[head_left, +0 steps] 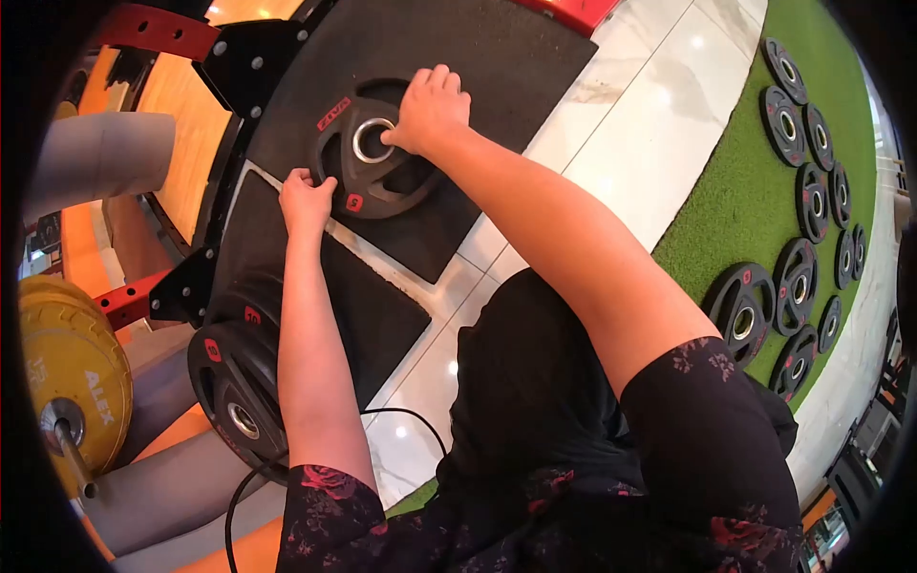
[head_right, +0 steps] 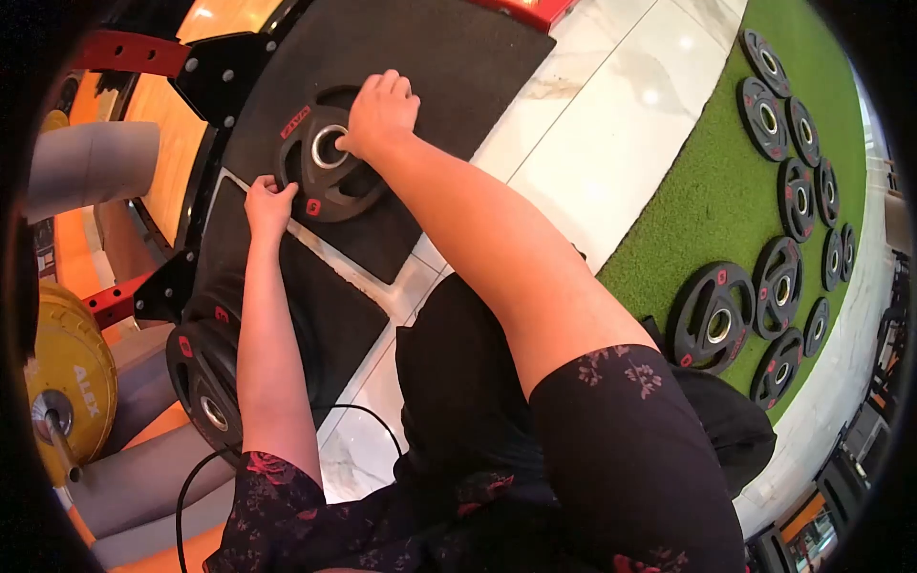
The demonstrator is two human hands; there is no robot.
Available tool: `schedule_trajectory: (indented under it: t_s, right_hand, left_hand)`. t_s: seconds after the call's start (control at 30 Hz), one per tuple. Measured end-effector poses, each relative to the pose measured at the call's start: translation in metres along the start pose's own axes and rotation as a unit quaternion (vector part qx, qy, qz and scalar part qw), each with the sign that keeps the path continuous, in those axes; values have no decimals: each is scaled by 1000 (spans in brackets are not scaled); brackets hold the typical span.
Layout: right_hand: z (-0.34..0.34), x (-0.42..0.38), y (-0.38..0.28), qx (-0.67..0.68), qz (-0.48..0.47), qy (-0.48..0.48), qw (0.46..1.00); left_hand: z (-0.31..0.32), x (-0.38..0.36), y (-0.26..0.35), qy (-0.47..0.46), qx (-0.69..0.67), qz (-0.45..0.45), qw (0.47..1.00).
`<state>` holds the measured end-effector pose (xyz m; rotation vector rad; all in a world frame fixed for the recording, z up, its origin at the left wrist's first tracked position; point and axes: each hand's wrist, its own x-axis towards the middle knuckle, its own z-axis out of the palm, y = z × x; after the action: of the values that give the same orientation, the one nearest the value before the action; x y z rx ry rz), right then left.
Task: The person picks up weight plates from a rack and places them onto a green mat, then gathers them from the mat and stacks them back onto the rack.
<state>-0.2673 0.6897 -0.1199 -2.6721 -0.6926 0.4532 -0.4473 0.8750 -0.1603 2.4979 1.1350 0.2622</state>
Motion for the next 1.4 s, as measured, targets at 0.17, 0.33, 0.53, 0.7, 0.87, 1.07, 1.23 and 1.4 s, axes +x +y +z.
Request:
schedule_trajectory:
  t_s: [0.17,0.33,0.53,0.7,0.87,1.07,1.23,1.4]
  right_hand:
    - [12,3,7,-40,-35,9,999]
    - [0,3,23,-28,-40,-36,998]
    - [-32,-28,83,18,-62,-75,995]
    - [-94,-86,190,36,58,-47,997]
    - [-169,-176,325,45,157,42,986]
    - [-227,-319,462,29,252,96,963]
    - [-210,-433,547,34,380,37,924]
    - [-173,-459,567,37,447,-46,893]
  left_hand:
    - [22,-4,-10,41,31,-1,999]
    - [19,-5,0,14,26,-45,999]
    - [26,-8,13,-6,122,-46,991]
    - [14,-38,164,62,67,61,994]
    - [57,-96,347,-36,-92,242,965]
    - [94,-189,486,-175,-125,329,919]
    - [153,-340,533,-281,-79,387,874]
    - [174,-402,519,-328,-2,392,859]
